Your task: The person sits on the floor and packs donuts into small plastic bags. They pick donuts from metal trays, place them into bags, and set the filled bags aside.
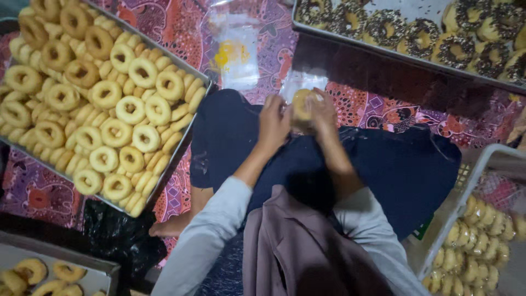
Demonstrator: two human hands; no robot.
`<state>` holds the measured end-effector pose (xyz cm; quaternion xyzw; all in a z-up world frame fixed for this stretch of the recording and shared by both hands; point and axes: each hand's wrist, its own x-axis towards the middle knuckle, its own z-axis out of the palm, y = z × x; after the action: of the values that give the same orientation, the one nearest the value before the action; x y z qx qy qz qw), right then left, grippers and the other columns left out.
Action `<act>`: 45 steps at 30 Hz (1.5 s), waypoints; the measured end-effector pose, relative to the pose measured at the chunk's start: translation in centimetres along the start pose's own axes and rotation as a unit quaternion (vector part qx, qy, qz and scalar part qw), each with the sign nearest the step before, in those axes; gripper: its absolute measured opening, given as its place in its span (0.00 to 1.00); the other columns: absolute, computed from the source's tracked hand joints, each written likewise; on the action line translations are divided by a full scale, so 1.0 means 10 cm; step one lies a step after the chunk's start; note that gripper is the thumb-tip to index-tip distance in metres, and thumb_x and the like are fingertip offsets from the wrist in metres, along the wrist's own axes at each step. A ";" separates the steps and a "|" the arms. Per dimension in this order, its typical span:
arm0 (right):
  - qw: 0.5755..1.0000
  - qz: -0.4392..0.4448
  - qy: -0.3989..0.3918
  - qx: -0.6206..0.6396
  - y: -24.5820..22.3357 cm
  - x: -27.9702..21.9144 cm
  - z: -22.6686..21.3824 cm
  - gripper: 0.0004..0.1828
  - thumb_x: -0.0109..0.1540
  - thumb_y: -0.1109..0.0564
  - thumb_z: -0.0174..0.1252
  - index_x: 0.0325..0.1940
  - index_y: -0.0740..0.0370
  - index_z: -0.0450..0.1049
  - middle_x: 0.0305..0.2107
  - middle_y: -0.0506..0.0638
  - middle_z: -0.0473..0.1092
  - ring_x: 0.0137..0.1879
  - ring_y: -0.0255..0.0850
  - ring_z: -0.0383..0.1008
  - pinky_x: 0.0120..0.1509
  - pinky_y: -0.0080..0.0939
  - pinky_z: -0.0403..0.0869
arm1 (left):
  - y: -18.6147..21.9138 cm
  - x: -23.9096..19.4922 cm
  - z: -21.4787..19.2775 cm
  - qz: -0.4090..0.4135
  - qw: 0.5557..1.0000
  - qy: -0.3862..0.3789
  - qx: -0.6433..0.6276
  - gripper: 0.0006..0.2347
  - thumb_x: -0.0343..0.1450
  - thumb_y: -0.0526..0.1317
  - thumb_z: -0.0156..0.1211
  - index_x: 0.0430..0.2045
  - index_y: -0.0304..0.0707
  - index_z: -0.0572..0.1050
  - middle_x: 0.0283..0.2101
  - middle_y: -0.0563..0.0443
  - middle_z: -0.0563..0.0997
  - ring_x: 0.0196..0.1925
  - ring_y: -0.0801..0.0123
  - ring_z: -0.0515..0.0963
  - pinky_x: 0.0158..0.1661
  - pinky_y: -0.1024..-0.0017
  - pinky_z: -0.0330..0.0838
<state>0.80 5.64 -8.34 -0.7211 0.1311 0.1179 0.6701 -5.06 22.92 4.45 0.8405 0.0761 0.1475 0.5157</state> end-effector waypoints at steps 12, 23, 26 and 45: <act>0.917 -0.244 0.180 -0.258 -0.40 0.27 -0.57 0.20 0.65 0.55 0.61 0.58 0.68 0.75 0.59 0.69 0.64 0.58 0.55 0.72 0.59 0.46 0.74 | -1.10 0.45 1.03 0.003 0.946 -0.178 0.269 0.09 0.68 0.30 0.57 0.40 0.33 0.72 0.47 0.36 0.76 0.39 0.41 0.81 0.39 0.50 0.75; 0.960 -0.186 0.033 -0.207 -0.55 0.17 -0.38 0.15 0.63 0.57 0.63 0.52 0.63 0.79 0.47 0.58 0.78 0.54 0.47 0.80 0.60 0.42 0.75 | -0.89 0.48 0.97 0.206 0.930 0.004 0.304 0.13 0.58 0.35 0.61 0.34 0.31 0.76 0.46 0.41 0.79 0.52 0.45 0.75 0.45 0.50 0.65; 0.956 -0.194 0.032 -0.220 -0.41 0.18 -0.37 0.14 0.62 0.57 0.64 0.52 0.64 0.79 0.47 0.58 0.79 0.55 0.46 0.80 0.60 0.41 0.75 | -0.87 0.47 0.98 0.127 0.922 -0.103 0.350 0.03 0.65 0.31 0.59 0.27 0.41 0.77 0.39 0.48 0.79 0.51 0.54 0.74 0.55 0.50 0.62; 0.952 -0.291 -0.061 -0.073 -1.62 -0.23 -0.37 0.23 0.61 0.60 0.66 0.58 0.70 0.73 0.51 0.56 0.73 0.50 0.43 0.76 0.53 0.39 0.76 | 0.27 0.66 0.18 -0.093 0.987 -0.119 -0.046 0.08 0.71 0.39 0.66 0.39 0.35 0.82 0.40 0.46 0.87 0.38 0.66 0.89 0.39 0.69 0.79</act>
<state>4.24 3.09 7.94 -0.7662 -0.1341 -0.0294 0.6278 1.74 22.01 7.22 0.8165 0.0848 0.0008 0.5711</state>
